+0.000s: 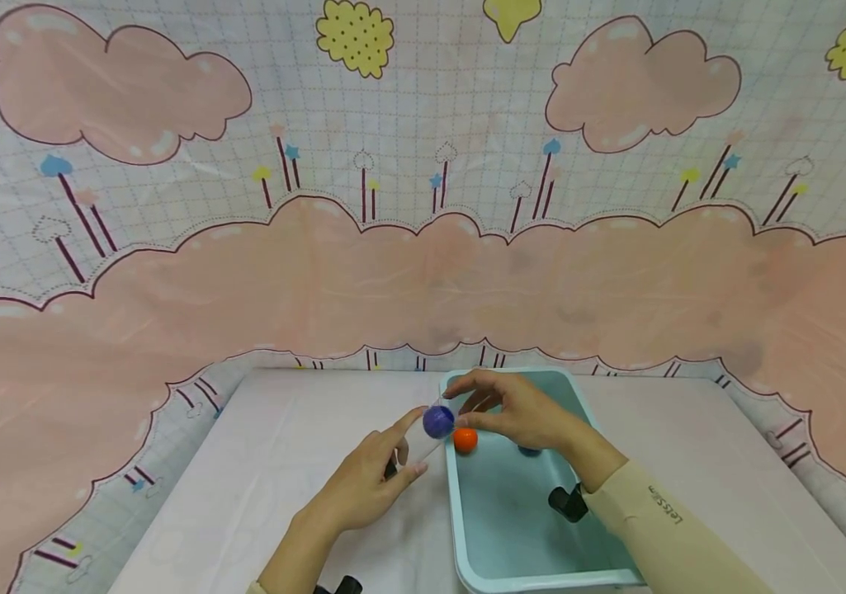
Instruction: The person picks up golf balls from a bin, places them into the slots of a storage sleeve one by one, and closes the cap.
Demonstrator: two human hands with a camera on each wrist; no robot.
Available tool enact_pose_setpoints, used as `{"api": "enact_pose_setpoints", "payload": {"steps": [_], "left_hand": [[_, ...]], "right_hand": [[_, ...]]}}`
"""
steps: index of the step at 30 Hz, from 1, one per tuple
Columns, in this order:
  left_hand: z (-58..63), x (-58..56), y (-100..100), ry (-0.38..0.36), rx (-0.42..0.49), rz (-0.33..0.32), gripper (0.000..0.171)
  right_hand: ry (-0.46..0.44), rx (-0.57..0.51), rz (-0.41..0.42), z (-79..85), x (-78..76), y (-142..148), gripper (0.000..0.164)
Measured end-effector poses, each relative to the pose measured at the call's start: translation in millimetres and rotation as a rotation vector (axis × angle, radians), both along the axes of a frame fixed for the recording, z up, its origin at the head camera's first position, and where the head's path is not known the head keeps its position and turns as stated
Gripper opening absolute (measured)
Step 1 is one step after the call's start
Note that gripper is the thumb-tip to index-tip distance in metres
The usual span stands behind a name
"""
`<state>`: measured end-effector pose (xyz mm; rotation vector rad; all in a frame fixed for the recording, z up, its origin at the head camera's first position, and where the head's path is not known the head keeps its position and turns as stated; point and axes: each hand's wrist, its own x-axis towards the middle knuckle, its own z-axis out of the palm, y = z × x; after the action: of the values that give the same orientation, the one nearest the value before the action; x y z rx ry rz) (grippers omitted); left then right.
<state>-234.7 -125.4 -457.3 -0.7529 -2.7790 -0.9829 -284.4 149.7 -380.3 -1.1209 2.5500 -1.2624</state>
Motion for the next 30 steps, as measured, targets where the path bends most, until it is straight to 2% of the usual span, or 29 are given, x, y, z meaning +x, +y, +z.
{"api": "enact_pose_setpoints", "payload": {"steps": [7, 12, 19, 30], "left_hand": [[-1.5, 0.8, -1, -0.044, 0.003, 0.028, 0.069], [-1.1, 1.3, -1, -0.063, 0.002, 0.033, 0.07], [-2.2, 0.6, -1, -0.062, 0.001, 0.035, 0.069], [-2.3, -1.5, 2, -0.042, 0.007, 0.038, 0.07]], "right_hand": [[0.015, 0.019, -0.072, 0.6, -0.3, 1, 0.036], [0.019, 0.015, -0.136, 0.9, -2.4, 2, 0.029], [0.013, 0.031, -0.189, -0.2, -6.5, 7, 0.029], [0.003, 0.148, -0.311, -4.5, -15.0, 16, 0.029]]}}
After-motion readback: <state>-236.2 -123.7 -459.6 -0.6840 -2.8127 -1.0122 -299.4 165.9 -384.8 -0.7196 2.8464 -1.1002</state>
